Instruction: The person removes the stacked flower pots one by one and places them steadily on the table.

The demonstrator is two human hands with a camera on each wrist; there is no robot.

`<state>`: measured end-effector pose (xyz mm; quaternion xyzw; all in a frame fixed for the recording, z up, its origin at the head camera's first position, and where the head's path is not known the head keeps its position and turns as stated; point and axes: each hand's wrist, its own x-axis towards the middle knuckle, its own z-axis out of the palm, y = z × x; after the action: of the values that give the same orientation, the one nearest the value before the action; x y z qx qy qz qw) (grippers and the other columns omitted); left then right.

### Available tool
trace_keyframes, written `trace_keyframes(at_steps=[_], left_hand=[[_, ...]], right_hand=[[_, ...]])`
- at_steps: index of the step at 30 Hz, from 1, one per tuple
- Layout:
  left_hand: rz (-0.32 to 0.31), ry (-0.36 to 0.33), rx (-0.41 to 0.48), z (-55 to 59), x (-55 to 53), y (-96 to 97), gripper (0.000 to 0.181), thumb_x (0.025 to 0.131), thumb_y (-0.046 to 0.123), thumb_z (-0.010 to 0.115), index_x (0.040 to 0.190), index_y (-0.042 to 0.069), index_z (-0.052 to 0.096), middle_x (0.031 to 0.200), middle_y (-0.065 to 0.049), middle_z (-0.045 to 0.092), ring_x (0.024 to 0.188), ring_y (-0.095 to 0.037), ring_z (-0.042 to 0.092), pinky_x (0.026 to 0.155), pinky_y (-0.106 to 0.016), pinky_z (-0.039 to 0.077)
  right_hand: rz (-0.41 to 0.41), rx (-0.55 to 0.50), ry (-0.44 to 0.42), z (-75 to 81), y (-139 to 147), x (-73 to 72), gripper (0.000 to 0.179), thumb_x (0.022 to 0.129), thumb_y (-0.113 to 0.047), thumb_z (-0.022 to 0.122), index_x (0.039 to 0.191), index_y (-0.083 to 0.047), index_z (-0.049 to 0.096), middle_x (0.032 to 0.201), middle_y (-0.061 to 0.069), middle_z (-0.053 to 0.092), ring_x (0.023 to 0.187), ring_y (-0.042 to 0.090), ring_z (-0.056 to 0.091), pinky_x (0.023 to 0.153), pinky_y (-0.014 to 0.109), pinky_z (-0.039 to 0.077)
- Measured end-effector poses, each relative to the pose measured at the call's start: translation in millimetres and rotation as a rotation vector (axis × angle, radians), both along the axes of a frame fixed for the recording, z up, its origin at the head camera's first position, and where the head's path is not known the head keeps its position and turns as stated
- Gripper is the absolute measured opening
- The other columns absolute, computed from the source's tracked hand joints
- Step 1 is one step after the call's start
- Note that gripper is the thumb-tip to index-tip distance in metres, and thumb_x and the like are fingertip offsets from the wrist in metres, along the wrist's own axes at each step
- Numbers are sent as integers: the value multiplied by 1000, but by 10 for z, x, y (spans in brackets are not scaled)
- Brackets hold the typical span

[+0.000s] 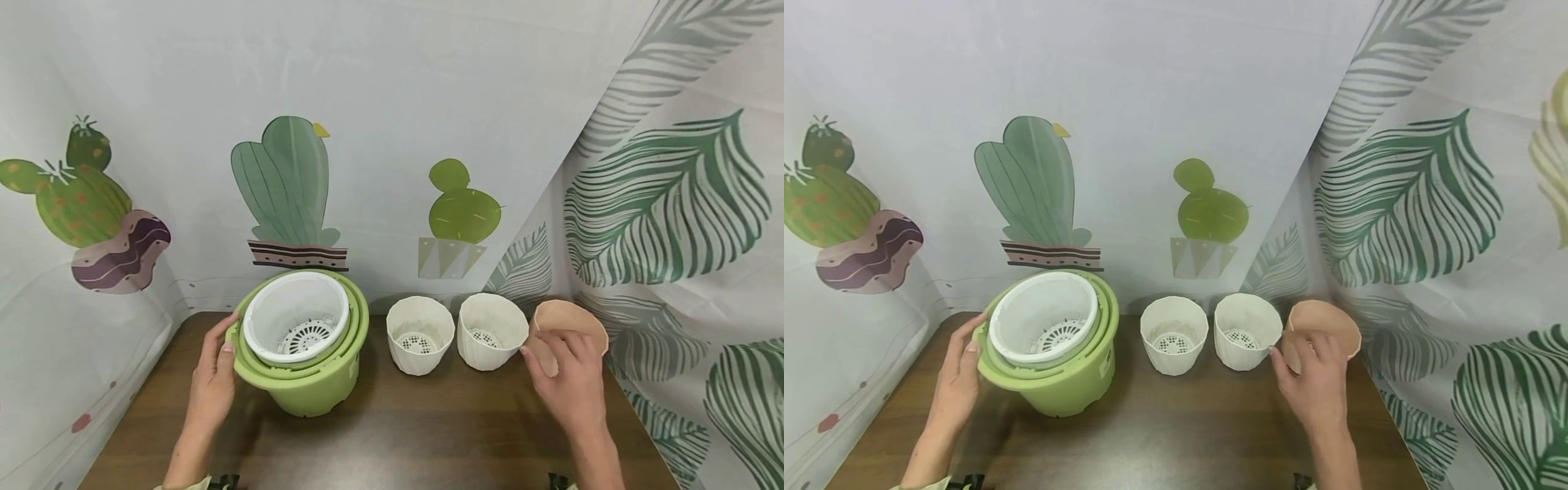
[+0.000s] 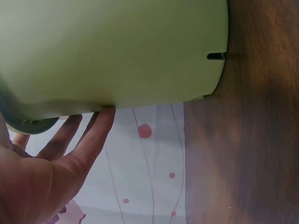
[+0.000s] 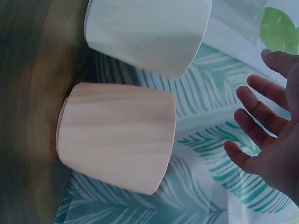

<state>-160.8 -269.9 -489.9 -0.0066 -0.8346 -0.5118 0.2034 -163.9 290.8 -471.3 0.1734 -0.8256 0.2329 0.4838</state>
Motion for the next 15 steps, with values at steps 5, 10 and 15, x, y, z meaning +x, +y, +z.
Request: trace_keyframes(at_steps=[5, 10, 15], left_hand=[[6, -2, -13, 6, 4, -2, 49, 117, 20, 34, 165, 29, 39, 149, -13, 58, 114, 0, 57, 88, -10, 46], [0, -5, -4, 1, -2, -7, 49, 117, 20, 34, 165, 29, 39, 148, -12, 58, 112, -1, 59, 86, -11, 49], [11, -13, -10, -13, -13, -19, 49, 117, 20, 34, 165, 29, 39, 148, -12, 58, 110, -1, 58, 85, -11, 47]], right_hand=[[56, 10, -24, 4, -117, -12, 37, 94, -32, 74, 100, 4, 77, 96, 20, 68, 91, 45, 57, 87, 54, 39], [79, -3, -36, 21, -248, -19, 45, 100, -41, 69, 101, 3, 77, 97, 19, 68, 94, 44, 57, 90, 52, 40], [110, -12, -15, 54, -364, -33, 47, 101, -43, 70, 102, 3, 77, 97, 18, 68, 95, 44, 58, 92, 50, 40]])
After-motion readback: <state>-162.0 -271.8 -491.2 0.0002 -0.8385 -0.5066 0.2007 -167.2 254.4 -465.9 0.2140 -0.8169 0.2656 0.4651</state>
